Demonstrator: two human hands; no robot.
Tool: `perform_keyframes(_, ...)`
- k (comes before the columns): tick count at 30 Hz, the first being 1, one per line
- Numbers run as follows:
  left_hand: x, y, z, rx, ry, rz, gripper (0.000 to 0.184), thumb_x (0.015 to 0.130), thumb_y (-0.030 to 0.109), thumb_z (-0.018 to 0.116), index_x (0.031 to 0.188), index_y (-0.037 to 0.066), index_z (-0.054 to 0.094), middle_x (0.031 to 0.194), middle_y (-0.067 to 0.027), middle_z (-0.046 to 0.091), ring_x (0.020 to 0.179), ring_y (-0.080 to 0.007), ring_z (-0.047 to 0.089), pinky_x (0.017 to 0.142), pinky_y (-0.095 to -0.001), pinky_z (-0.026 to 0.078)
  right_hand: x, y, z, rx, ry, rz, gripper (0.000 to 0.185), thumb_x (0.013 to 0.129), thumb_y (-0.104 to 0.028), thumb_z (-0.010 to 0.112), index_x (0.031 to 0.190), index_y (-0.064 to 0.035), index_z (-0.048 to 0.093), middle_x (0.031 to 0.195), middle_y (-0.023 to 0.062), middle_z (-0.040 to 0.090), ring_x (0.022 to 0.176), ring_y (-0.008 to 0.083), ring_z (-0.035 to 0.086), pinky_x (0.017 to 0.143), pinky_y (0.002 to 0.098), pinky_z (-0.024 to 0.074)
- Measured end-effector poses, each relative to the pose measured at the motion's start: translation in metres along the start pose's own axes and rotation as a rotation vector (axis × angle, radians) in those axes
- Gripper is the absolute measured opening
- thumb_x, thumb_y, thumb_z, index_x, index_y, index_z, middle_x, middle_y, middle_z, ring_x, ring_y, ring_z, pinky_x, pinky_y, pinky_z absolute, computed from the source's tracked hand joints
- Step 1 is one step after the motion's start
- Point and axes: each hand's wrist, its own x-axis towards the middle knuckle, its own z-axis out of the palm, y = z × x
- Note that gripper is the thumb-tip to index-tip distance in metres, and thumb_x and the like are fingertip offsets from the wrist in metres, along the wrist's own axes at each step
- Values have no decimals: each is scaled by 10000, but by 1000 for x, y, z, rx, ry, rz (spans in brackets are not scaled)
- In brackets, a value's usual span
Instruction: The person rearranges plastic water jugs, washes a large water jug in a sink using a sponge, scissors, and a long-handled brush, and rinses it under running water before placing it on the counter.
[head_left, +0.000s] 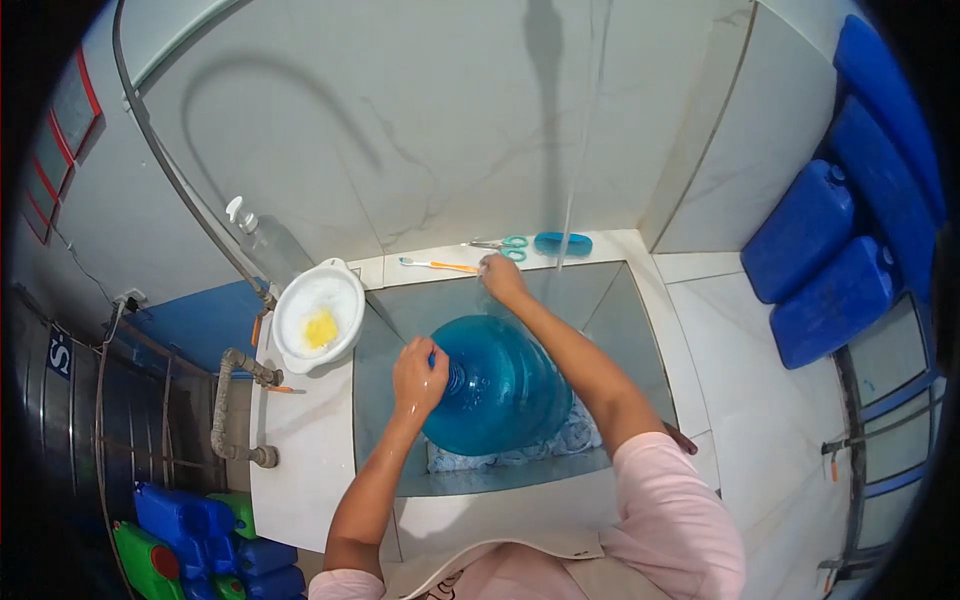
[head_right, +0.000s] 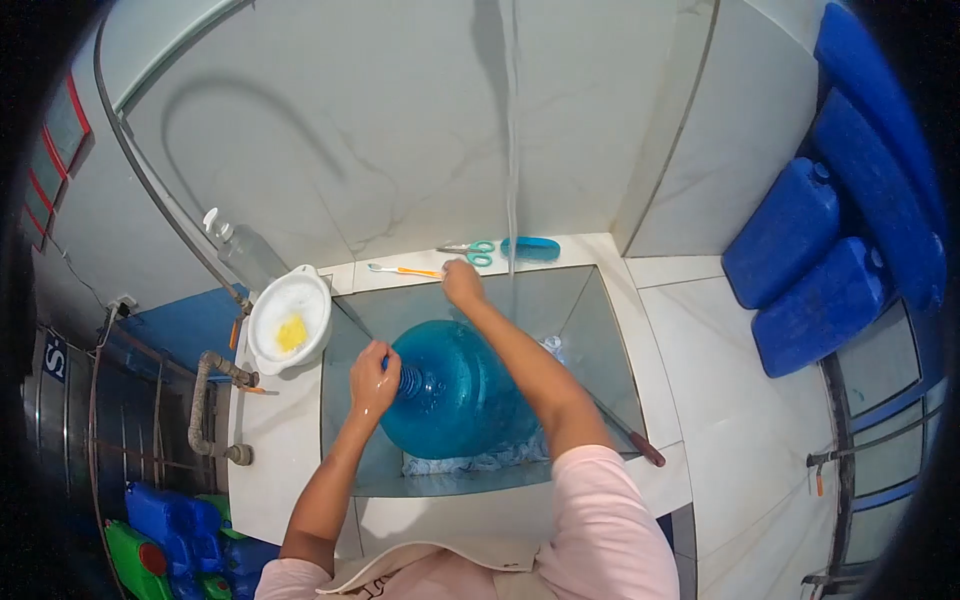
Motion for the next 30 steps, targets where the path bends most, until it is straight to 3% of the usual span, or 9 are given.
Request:
perform_keyframes(1,-4,-5,-2,6,6,1,146,763,158,529,712,22,541,765,-145,551,757,-354,533,658,-446,418,13,0,0,-257,-98,87,166,780,-63,542,896,-20,653,941,129,625,916,287,606,785,385,519)
perform_keyframes(5,-8,-20,-10,-38,9,-3,118,749,134,537,707,23,538,751,-133,547,745,-339,522,645,-425,410,30,25,8,-509,-153,205,234,822,-113,536,1035,-37,597,1078,123,553,934,288,598,772,374,524)
perform_keyframes(13,14,-6,-11,-164,-188,243,158,769,174,551,751,16,546,736,-135,545,739,-335,519,665,-413,407,24,17,-9,-417,-159,432,196,795,-84,536,959,10,588,1031,221,554,904,325,623,747,382,532)
perform_keyframes(15,11,7,0,190,75,55,209,809,234,550,836,27,547,786,-164,545,785,-355,535,691,-438,425,10,1,-23,-447,-207,402,191,795,-86,537,947,16,590,991,228,574,884,324,629,748,380,530)
perform_keyframes(18,19,8,4,83,-24,-177,276,829,287,548,909,23,533,846,-186,544,804,-383,544,712,-450,431,-23,-26,-54,-420,-133,259,187,815,-132,548,897,22,616,926,161,617,895,264,628,708,340,534)
perform_keyframes(20,25,3,7,35,-53,-136,281,835,290,541,904,17,532,877,-189,544,799,-394,545,710,-454,429,-56,-44,-86,-102,-89,221,195,833,-157,550,871,25,610,813,118,629,750,208,634,634,309,518)
perform_keyframes(24,28,-4,5,-118,-161,11,269,842,276,531,895,12,529,929,-192,540,825,-396,533,732,-458,419,-138,-59,-127,1301,-642,661,306,864,-325,587,901,-22,601,732,47,591,591,79,539,511,202,440)
perform_keyframes(28,23,-3,9,-92,-70,128,226,826,239,543,855,16,521,896,-183,545,863,-380,517,754,-447,410,-201,-100,-132,1453,-748,927,445,823,-507,590,787,-64,562,709,55,584,469,84,480,424,188,392)
perform_keyframes(30,24,-4,15,170,-120,-75,191,793,198,561,805,20,494,868,-169,539,872,-356,503,746,-430,404,-212,-116,-140,1660,-775,998,501,804,-563,570,764,-64,548,699,59,577,458,82,465,409,182,374)
